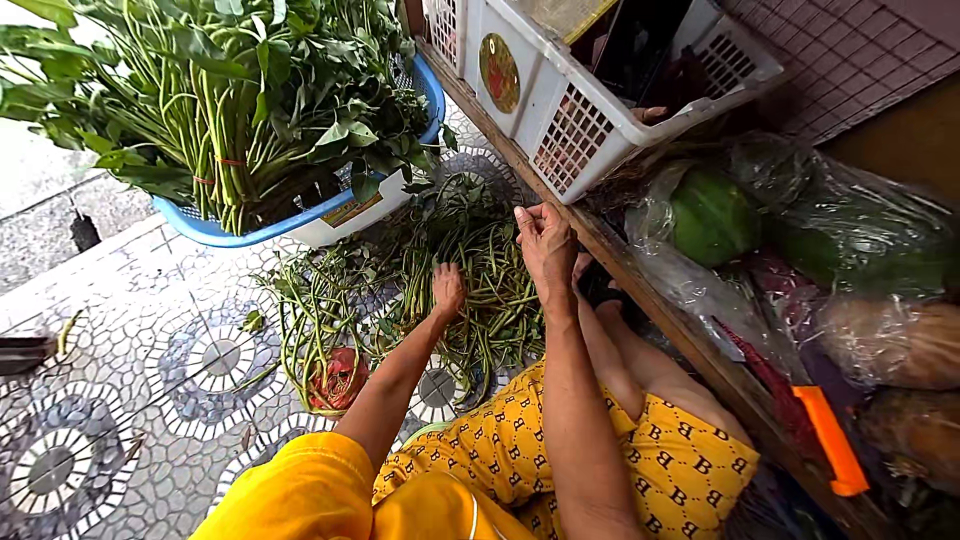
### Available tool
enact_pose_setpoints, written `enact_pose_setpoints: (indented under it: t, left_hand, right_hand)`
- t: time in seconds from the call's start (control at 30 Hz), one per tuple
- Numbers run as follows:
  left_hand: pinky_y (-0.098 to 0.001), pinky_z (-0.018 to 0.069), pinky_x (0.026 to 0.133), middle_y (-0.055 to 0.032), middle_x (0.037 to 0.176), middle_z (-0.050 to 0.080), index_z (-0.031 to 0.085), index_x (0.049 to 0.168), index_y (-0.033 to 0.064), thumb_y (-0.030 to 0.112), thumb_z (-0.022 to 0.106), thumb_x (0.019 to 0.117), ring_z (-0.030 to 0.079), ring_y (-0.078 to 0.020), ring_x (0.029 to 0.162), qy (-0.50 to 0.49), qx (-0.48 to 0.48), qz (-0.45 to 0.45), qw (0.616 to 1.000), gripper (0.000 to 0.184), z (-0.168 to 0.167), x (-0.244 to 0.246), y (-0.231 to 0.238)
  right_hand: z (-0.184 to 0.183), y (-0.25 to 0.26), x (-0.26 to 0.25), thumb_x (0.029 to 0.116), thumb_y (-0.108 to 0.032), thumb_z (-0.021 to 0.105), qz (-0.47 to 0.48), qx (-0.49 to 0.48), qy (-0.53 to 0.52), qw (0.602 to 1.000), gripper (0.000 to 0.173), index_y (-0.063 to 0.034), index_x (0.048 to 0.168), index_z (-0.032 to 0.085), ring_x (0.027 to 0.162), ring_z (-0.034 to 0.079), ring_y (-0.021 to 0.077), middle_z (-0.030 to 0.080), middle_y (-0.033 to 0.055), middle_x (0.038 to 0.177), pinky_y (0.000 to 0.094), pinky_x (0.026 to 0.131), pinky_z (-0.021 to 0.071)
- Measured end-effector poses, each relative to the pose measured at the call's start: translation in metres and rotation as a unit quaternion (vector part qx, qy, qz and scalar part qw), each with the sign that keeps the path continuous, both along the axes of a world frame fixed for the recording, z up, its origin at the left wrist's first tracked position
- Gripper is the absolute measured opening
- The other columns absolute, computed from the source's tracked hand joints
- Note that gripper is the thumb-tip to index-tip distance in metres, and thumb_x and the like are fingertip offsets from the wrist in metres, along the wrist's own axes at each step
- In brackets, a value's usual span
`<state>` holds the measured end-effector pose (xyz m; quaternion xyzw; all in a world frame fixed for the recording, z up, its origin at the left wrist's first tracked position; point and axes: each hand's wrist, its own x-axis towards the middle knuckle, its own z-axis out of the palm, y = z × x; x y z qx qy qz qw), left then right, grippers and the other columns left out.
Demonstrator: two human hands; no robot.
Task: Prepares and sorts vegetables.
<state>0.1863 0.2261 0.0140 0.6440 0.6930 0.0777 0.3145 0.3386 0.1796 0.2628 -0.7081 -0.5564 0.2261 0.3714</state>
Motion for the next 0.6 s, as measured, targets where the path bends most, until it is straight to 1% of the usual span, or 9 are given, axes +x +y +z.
enact_pose_setpoints:
  t: [0.07,0.13,0.27,0.37,0.43,0.47,0.53,0.57,0.6]
  left_hand:
    - [-0.0592,0.0446,0.108,-0.0316,0.149,0.045,0.046,0.145,-0.0050,0.023,0.063,0.0988,0.045,-0.0479,0.138,0.026,-0.068,0.075,0.995,0.057,-0.014,-0.024,0.006]
    - [-0.0578,0.0422,0.112,-0.0324,0.152,0.041,0.032,0.153,-0.0069,0.029,0.068,0.0946,0.044,-0.0462,0.141,0.044,-0.140,0.073,0.986,0.078,-0.023,-0.040,0.005]
    - [-0.0592,0.0432,0.108,-0.0289,0.146,0.052,0.031,0.154,-0.0058,0.034,0.064,0.0965,0.052,-0.0435,0.136,0.116,-0.181,0.027,0.976,0.078,-0.020,-0.033,0.004]
    - [-0.0584,0.0439,0.108,-0.0260,0.146,0.053,0.036,0.152,-0.0043,0.029,0.063,0.0962,0.052,-0.0407,0.136,0.124,-0.209,0.014,0.970,0.070,-0.010,-0.029,0.014]
    - [-0.0583,0.0436,0.109,-0.0265,0.147,0.052,0.045,0.146,-0.0049,0.026,0.060,0.0986,0.052,-0.0406,0.136,0.086,-0.205,0.011,0.975,0.059,-0.003,-0.038,0.018]
    - [-0.0574,0.0444,0.109,-0.0274,0.146,0.052,0.042,0.148,-0.0052,0.025,0.058,0.1006,0.053,-0.0405,0.135,0.051,-0.205,0.011,0.977,0.058,0.002,-0.042,0.021]
    - [-0.0531,0.0529,0.100,-0.0285,0.135,0.058,0.034,0.151,-0.0044,0.022,0.053,0.1039,0.064,-0.0381,0.118,-0.046,-0.193,0.025,0.980,0.057,0.014,-0.051,0.028]
    - [-0.0503,0.0557,0.092,-0.0278,0.127,0.061,0.036,0.149,-0.0040,0.024,0.051,0.1063,0.068,-0.0353,0.106,-0.101,-0.172,0.033,0.979,0.053,0.022,-0.055,0.029]
    - [-0.0501,0.0543,0.092,-0.0279,0.121,0.062,0.040,0.146,-0.0046,0.027,0.049,0.1085,0.067,-0.0347,0.103,-0.140,-0.142,0.035,0.979,0.050,0.037,-0.058,0.027]
  right_hand:
    - [-0.005,-0.006,-0.002,0.1090,-0.042,0.049,0.002,-0.005,-0.004,1.000,0.039,-0.0058,0.114,0.062,0.059,0.060,0.0304,0.063,0.0137,0.075,0.0480,0.055,0.0516]
    - [-0.007,-0.005,-0.006,0.1086,-0.041,0.050,-0.002,-0.006,-0.005,1.000,0.038,-0.0052,0.115,0.062,0.059,0.061,0.0310,0.063,0.0142,0.074,0.0491,0.055,0.0516]
    - [-0.005,0.004,-0.006,0.1083,-0.036,0.054,-0.028,-0.031,-0.003,0.999,0.035,-0.0034,0.114,0.066,0.070,0.066,0.0341,0.068,0.0166,0.082,0.0537,0.066,0.0540]
    - [-0.006,0.008,0.001,0.1085,-0.035,0.053,-0.041,-0.063,0.007,0.997,0.035,-0.0026,0.115,0.066,0.076,0.068,0.0348,0.069,0.0177,0.087,0.0546,0.071,0.0546]
    - [-0.006,0.005,0.002,0.1088,-0.037,0.052,-0.046,-0.077,0.015,0.996,0.037,-0.0028,0.117,0.065,0.077,0.067,0.0356,0.069,0.0193,0.089,0.0553,0.072,0.0545]
    - [-0.007,0.005,0.003,0.1087,-0.038,0.052,-0.048,-0.078,0.016,0.996,0.038,-0.0029,0.117,0.065,0.077,0.068,0.0358,0.069,0.0193,0.089,0.0554,0.071,0.0547]
    - [-0.015,0.007,0.002,0.1084,-0.039,0.052,-0.048,-0.077,0.016,0.996,0.039,-0.0034,0.116,0.065,0.075,0.067,0.0360,0.069,0.0187,0.087,0.0557,0.069,0.0546]
    - [-0.020,0.008,0.000,0.1084,-0.039,0.052,-0.046,-0.078,0.017,0.996,0.039,-0.0035,0.116,0.065,0.075,0.067,0.0363,0.069,0.0185,0.086,0.0561,0.069,0.0545]
    - [-0.023,0.010,-0.002,0.1085,-0.038,0.052,-0.043,-0.082,0.021,0.996,0.038,-0.0033,0.116,0.065,0.075,0.067,0.0369,0.069,0.0187,0.086,0.0565,0.069,0.0540]
